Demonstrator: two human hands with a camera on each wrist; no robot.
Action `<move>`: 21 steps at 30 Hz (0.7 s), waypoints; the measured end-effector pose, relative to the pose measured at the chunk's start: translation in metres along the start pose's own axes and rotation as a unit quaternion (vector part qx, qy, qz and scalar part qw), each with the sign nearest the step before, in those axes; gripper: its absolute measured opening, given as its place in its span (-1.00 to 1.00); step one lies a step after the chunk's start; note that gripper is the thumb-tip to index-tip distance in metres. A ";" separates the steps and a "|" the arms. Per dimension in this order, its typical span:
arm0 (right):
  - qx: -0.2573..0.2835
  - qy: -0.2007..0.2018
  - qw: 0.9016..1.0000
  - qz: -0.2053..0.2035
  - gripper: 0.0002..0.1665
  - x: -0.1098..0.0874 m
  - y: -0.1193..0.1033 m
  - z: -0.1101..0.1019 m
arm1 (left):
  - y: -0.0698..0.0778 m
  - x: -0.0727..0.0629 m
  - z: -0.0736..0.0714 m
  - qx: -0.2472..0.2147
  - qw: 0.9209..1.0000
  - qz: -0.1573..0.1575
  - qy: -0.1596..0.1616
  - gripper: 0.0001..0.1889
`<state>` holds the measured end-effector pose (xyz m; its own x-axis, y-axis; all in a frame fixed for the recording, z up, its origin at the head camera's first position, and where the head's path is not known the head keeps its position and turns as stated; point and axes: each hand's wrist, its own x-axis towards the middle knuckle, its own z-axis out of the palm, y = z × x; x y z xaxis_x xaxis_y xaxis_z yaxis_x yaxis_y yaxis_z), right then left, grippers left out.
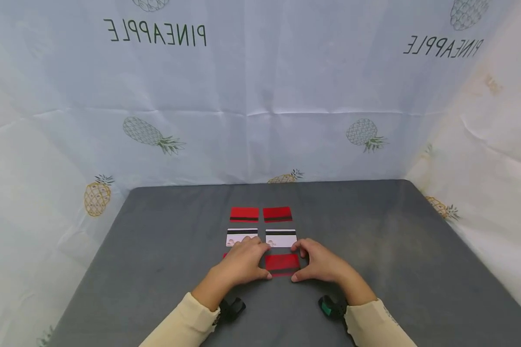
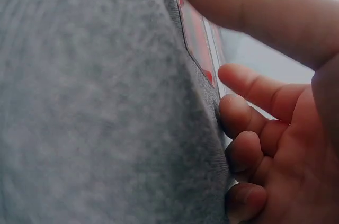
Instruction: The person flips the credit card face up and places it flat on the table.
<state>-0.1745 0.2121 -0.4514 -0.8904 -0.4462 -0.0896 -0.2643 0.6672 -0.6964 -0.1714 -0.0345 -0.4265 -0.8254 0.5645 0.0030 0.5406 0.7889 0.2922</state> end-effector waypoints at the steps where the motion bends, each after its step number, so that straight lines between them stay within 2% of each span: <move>1: -0.002 0.001 1.000 0.003 -0.30 0.000 0.000 0.001 | 0.000 0.000 0.000 0.002 1.000 0.000 -0.002 -0.35; 8: -0.015 0.022 1.000 0.013 -0.39 0.001 -0.002 0.004 | -0.003 0.000 0.002 0.004 1.000 -0.007 -0.003 -0.44; 17: -0.027 0.024 0.999 0.019 -0.43 0.001 -0.005 0.005 | -0.005 0.000 0.007 -0.002 1.000 -0.007 0.004 -0.55; 21: -0.026 0.022 0.999 0.017 -0.42 0.001 -0.007 0.003 | -0.005 0.001 0.008 -0.014 1.000 -0.012 -0.003 -0.57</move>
<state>-0.1728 0.2056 -0.4490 -0.9146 -0.3964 -0.0796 -0.2515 0.7120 -0.6556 -0.1740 -0.0356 -0.4359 -0.8374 0.5465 -0.0093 0.5154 0.7951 0.3197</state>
